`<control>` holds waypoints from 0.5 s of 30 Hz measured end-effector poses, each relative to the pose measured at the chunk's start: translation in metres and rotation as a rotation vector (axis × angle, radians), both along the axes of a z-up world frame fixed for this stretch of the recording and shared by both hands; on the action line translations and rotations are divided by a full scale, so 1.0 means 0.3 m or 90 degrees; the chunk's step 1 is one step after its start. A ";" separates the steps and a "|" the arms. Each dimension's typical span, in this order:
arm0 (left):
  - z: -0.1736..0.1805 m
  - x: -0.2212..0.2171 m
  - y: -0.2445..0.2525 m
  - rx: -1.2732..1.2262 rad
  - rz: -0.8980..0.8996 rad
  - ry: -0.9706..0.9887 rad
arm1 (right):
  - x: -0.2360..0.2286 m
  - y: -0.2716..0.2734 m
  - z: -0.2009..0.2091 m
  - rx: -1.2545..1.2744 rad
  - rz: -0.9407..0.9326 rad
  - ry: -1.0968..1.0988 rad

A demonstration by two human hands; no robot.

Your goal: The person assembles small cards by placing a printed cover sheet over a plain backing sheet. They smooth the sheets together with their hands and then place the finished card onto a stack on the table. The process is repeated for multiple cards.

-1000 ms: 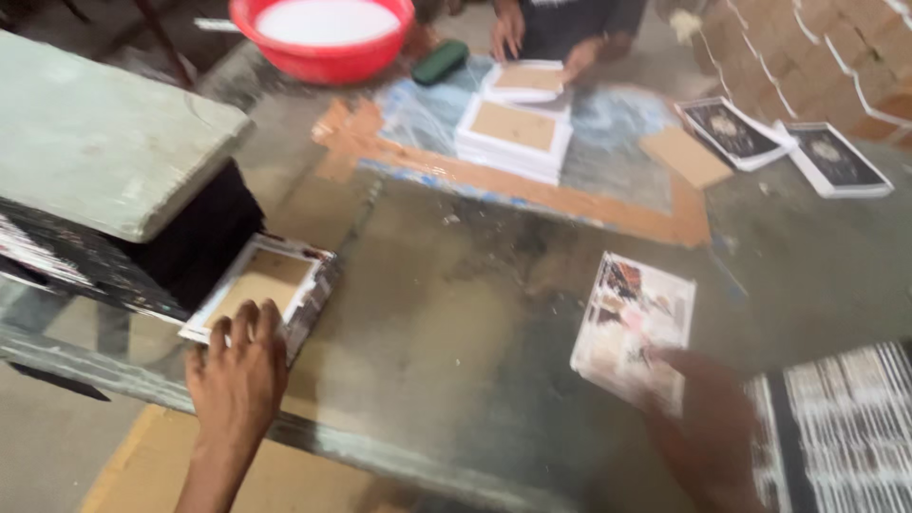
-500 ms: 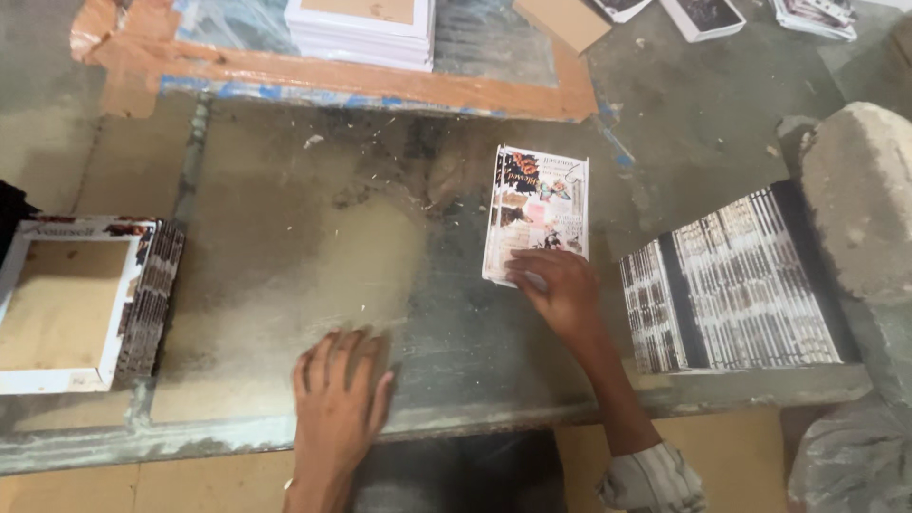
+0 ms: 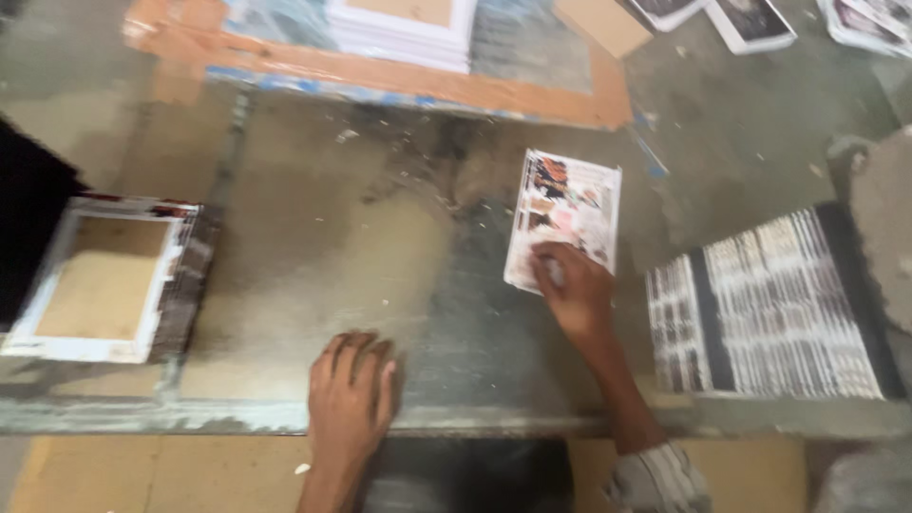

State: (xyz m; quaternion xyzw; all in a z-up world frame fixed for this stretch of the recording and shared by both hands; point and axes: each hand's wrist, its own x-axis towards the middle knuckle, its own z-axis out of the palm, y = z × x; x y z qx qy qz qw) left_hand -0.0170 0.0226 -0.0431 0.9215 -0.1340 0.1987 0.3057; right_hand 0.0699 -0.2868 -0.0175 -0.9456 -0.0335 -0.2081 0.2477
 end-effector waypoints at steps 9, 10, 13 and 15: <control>-0.004 -0.009 0.012 -0.193 0.024 0.024 | -0.036 -0.179 0.097 0.123 -0.113 -0.230; 0.013 -0.006 0.012 -0.249 0.027 0.038 | -0.064 -0.202 0.122 0.287 -0.055 -0.199; 0.114 0.033 0.011 -0.408 -0.012 0.008 | -0.157 -0.254 0.197 0.604 0.084 -0.080; 0.212 0.075 0.032 -0.426 -0.109 0.009 | -0.193 -0.250 0.218 0.555 0.065 0.058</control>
